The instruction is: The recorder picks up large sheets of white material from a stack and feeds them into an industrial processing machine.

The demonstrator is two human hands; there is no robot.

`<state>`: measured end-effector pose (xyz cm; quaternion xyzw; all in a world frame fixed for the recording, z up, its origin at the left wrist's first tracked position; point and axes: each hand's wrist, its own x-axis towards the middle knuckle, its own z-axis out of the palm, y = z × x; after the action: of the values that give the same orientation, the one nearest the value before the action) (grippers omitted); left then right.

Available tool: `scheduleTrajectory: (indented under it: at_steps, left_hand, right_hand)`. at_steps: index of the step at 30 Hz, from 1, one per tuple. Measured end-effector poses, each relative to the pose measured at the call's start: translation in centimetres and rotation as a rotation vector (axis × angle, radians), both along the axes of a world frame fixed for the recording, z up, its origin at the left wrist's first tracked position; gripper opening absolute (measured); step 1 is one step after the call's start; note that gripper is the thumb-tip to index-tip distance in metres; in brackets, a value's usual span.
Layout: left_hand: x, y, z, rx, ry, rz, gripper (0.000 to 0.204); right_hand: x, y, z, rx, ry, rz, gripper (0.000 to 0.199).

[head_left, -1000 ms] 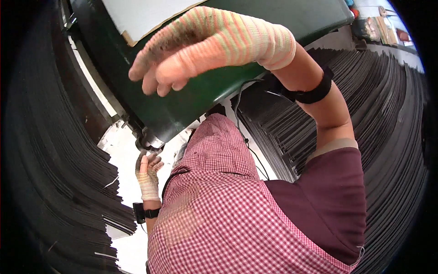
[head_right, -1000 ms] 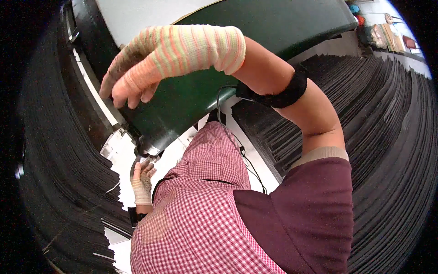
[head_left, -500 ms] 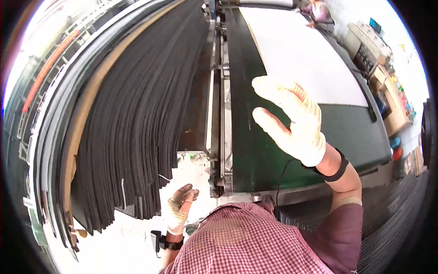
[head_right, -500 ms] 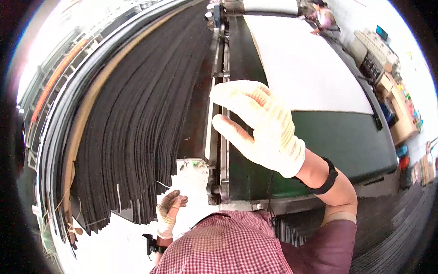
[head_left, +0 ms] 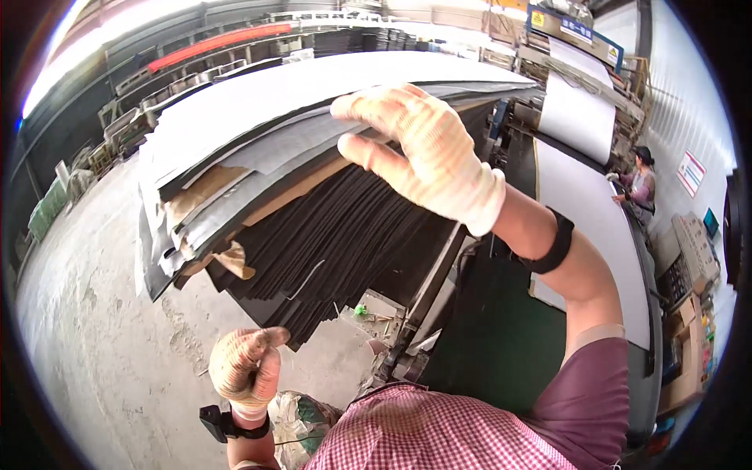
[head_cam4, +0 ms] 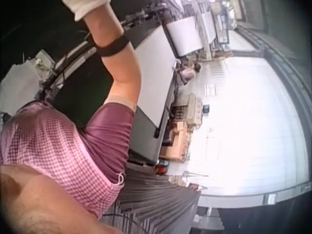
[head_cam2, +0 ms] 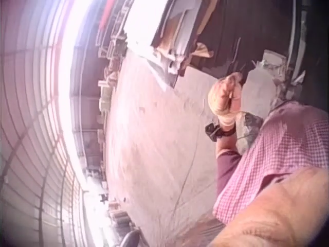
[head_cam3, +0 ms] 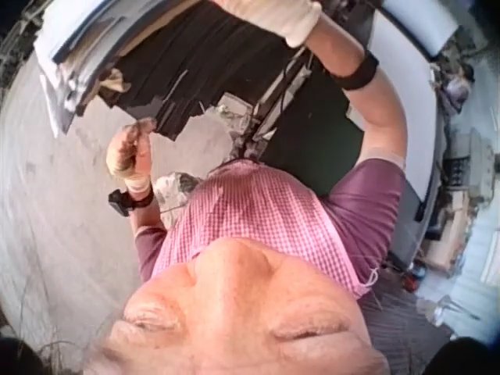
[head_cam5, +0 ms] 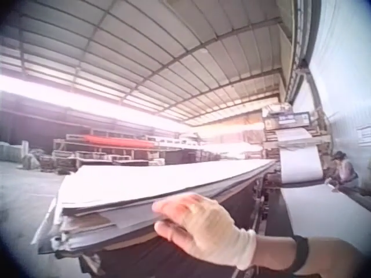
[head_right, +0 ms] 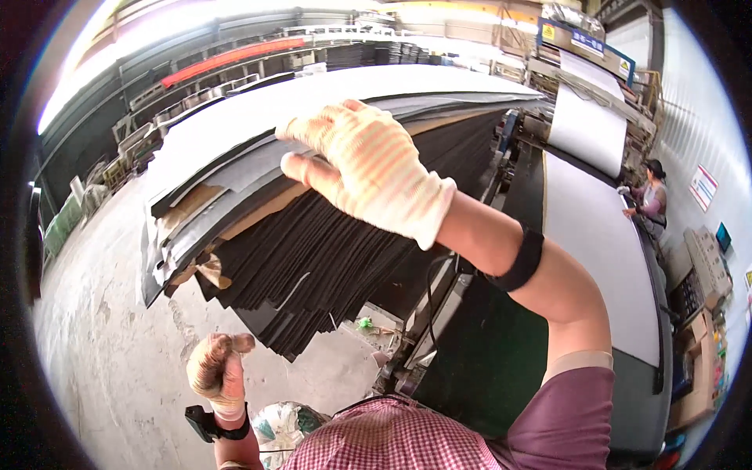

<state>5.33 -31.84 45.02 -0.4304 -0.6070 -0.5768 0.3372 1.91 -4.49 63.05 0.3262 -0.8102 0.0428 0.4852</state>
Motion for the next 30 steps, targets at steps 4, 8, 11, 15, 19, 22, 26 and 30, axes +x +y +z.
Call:
scheduleTrajectory:
  at_steps: [4,8,11,15,19,22,26,30]
  left_hand:
    - [-0.7,-3.0,3.4,0.030,0.033,0.261,0.030]
    - [-3.2,-4.4,7.2,-0.131,0.113,0.484,0.032]
    - [-4.2,-4.1,8.9,-0.284,0.178,0.549,0.037]
    - [-7.9,-3.1,8.2,-0.382,0.323,0.611,0.040]
    - [-8.4,-1.4,7.2,-0.314,0.304,0.665,0.035]
    - [-8.3,-1.4,6.9,-0.337,0.291,0.645,0.036]
    - [-8.7,-1.3,7.3,-0.317,0.296,0.630,0.037]
    - [-8.7,-1.3,7.1,-0.310,0.316,0.629,0.036]
  right_hand:
    - [-6.8,-5.4,3.6,0.014,-0.217,0.055,0.037]
    - [-13.7,-9.0,3.8,0.145,-0.474,0.112,0.046]
    - [-16.1,-9.7,3.3,0.181,-0.630,0.202,0.054]
    - [-14.5,-12.9,1.8,0.245,-0.579,0.377,0.058]
    - [-12.9,-14.0,2.0,0.341,-0.378,0.261,0.057]
    - [-13.0,-13.9,2.1,0.415,-0.110,0.246,0.050]
    - [-13.9,-14.7,3.4,0.481,0.422,0.114,0.033]
    - [-13.5,-14.7,2.6,0.501,0.017,-0.282,0.036]
